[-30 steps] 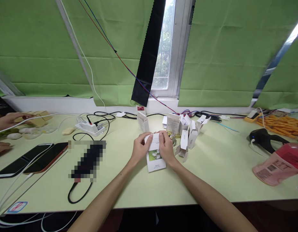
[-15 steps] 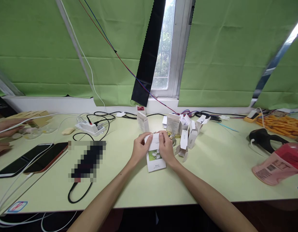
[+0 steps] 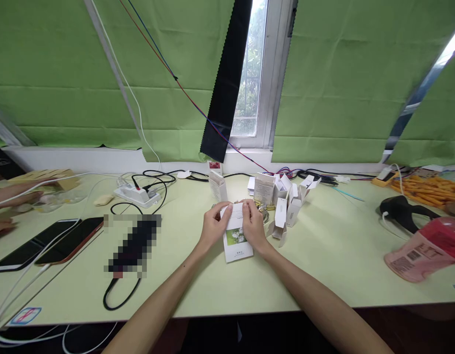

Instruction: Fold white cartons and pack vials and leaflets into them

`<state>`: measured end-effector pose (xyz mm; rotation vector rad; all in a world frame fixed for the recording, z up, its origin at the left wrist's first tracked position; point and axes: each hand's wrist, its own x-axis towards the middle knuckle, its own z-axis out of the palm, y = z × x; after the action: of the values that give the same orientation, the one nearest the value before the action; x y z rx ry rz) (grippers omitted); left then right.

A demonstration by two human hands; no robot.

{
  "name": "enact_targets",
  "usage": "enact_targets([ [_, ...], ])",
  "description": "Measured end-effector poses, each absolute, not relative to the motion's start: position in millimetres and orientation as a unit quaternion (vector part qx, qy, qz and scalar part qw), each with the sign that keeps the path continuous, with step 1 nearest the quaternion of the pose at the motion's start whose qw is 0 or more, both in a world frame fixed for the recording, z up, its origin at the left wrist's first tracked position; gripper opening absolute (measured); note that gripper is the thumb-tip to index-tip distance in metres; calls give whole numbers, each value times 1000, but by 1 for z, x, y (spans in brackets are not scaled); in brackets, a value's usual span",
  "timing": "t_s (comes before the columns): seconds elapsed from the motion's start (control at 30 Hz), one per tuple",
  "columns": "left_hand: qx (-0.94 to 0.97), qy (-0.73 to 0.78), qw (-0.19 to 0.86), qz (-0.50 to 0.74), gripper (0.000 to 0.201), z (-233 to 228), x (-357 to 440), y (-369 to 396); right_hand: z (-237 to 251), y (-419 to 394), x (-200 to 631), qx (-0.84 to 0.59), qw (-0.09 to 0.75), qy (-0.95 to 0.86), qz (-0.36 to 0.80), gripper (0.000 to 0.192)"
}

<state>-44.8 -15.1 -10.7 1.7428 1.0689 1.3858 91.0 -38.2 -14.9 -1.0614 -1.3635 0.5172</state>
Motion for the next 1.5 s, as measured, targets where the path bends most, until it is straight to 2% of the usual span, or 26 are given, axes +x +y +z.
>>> enact_targets([
  [1.5, 649, 407, 340, 546, 41, -12, -44, -12, -18, -36, 93, -460, 609, -602, 233, 27],
])
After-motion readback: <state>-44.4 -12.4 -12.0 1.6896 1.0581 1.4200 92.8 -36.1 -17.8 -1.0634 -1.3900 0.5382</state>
